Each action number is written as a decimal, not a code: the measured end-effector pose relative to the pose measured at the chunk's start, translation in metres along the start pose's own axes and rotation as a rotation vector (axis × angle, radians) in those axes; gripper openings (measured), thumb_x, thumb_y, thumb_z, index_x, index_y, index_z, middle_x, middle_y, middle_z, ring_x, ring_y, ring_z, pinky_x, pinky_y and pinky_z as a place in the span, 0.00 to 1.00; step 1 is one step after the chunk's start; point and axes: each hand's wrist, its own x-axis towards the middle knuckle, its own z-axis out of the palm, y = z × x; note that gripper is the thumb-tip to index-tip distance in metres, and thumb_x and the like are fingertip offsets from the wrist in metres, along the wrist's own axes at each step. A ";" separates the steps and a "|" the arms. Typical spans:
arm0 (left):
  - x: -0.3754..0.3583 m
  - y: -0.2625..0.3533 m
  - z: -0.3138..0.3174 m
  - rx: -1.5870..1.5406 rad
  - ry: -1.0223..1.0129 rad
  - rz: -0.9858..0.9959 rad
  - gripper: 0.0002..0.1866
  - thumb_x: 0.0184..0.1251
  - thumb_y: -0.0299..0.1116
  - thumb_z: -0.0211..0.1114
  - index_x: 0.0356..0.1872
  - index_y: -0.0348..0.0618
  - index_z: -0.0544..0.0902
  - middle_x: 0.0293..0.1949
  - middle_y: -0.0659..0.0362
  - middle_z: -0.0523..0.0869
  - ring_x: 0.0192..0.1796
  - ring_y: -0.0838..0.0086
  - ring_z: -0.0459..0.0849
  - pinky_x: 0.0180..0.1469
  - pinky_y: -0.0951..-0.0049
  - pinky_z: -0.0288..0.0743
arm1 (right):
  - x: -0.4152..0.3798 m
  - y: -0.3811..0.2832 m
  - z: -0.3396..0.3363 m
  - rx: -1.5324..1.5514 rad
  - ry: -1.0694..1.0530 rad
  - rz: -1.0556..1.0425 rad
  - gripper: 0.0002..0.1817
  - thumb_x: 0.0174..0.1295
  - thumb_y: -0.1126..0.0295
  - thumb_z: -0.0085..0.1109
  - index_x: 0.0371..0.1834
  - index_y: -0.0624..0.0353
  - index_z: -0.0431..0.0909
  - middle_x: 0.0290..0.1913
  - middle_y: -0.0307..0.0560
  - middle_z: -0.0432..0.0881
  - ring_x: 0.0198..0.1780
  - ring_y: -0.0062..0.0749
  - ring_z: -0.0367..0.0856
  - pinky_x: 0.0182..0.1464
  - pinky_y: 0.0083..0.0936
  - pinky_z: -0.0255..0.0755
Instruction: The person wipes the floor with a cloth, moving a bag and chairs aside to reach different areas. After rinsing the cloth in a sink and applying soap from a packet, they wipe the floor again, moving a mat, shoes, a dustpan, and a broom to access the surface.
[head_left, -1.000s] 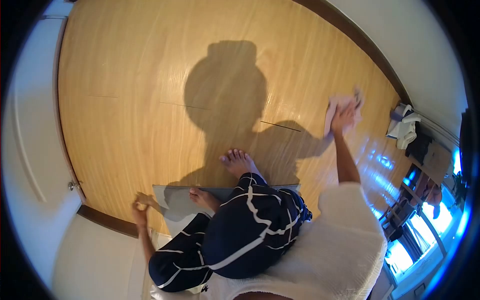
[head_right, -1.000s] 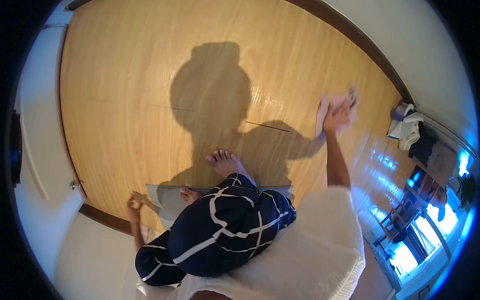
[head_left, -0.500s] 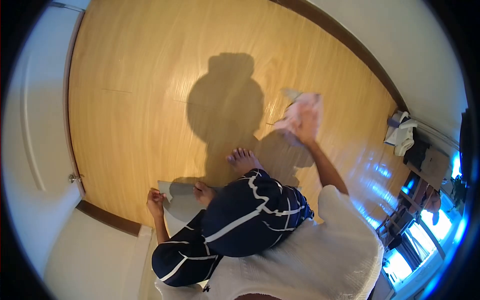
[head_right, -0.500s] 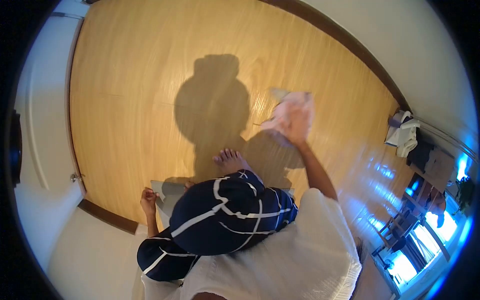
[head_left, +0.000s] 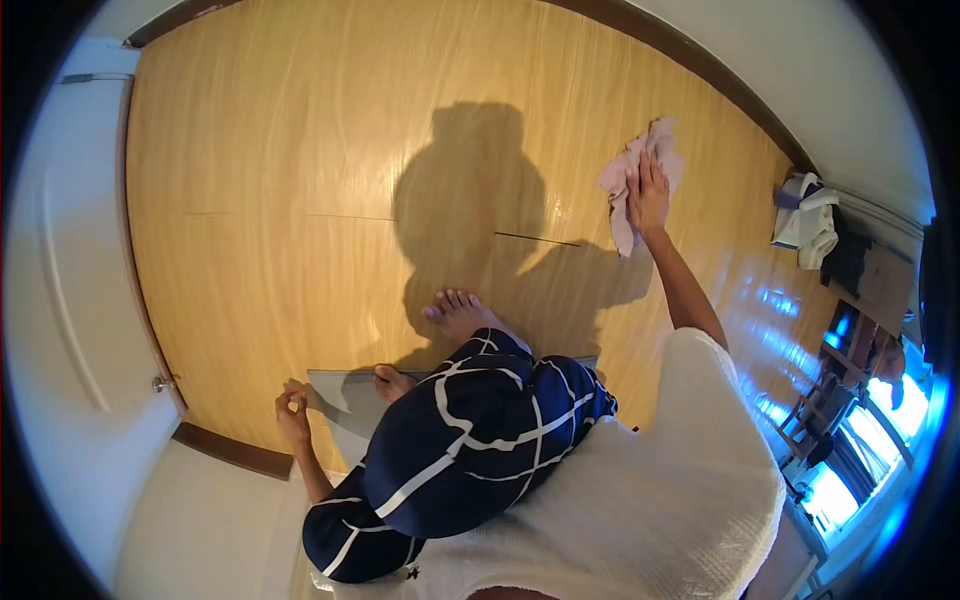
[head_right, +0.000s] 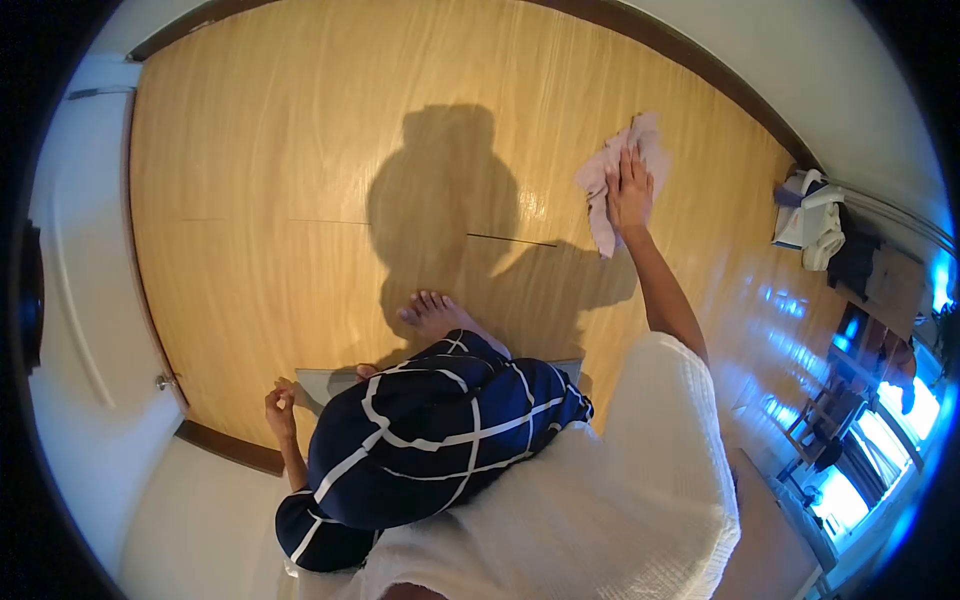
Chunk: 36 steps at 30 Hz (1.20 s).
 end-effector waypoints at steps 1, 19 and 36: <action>0.004 0.004 -0.002 0.017 0.016 0.035 0.13 0.57 0.34 0.65 0.40 0.38 0.78 0.40 0.55 0.79 0.46 0.66 0.77 0.50 0.67 0.69 | -0.012 0.000 0.002 -0.001 -0.010 -0.026 0.26 0.66 0.57 0.42 0.64 0.58 0.62 0.68 0.52 0.58 0.67 0.44 0.58 0.65 0.48 0.49; -0.014 0.010 -0.016 -0.084 0.035 -0.029 0.10 0.58 0.31 0.64 0.41 0.42 0.79 0.43 0.57 0.79 0.49 0.66 0.75 0.49 0.67 0.68 | 0.013 0.001 -0.025 -0.134 -0.044 -0.232 0.09 0.47 0.76 0.57 0.34 0.60 0.77 0.46 0.47 0.74 0.40 0.44 0.77 0.39 0.37 0.73; -0.026 0.017 -0.019 -0.057 0.007 -0.036 0.12 0.60 0.35 0.63 0.42 0.43 0.79 0.44 0.60 0.79 0.48 0.69 0.74 0.44 0.71 0.67 | 0.071 0.007 -0.019 -0.338 -0.043 -0.197 0.08 0.51 0.78 0.50 0.35 0.61 0.73 0.40 0.50 0.76 0.41 0.41 0.80 0.35 0.36 0.76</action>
